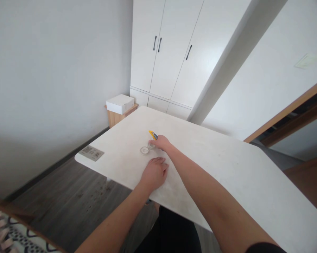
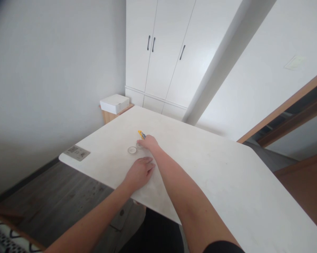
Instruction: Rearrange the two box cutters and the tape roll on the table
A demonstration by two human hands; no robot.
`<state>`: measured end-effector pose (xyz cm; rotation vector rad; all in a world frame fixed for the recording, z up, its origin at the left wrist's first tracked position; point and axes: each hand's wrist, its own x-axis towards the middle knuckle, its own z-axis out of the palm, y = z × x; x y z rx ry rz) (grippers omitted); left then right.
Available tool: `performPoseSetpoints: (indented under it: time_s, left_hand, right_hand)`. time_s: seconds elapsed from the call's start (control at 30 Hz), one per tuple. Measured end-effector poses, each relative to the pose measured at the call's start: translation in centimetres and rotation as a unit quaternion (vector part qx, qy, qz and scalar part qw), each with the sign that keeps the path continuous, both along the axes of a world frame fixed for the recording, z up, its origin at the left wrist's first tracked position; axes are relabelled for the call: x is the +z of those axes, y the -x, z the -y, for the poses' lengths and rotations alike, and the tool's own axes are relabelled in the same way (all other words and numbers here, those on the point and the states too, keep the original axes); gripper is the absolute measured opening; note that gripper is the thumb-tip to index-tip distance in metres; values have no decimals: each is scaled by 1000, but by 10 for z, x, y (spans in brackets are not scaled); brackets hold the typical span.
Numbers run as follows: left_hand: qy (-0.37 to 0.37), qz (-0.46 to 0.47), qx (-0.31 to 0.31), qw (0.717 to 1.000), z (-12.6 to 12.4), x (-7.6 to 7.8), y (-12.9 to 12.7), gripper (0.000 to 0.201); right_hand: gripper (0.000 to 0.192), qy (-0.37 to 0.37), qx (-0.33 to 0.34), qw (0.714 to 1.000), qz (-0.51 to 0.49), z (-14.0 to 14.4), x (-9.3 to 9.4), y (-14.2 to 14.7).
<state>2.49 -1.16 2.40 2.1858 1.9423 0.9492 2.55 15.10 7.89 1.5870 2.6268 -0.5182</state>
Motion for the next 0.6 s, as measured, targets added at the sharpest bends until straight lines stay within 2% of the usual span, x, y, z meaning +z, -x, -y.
performPoseSetpoints:
  time_s: [0.17,0.33,0.43,0.5,0.6]
  left_hand:
    - [4,4,2,1000,0,0,0,25]
    - [5,1,2,1000,0,0,-1,24]
    - [6,0,2,1000,1,2,-1,23]
    - [3,3,4,1000,1,4,-1,22]
    - [-2,8,4,1000,1,5,-1,20]
  right_hand:
    - [62,-12,8,1000,17,-9,-1,11]
    - [65,-20,-25,999,17,-10,0,17]
    - [56,-52,-27,998,-1,-5,5,21]
    - [44,-56,28,998,5,0,10,29]
    - [33,-58,169,983,28,12,16,45]
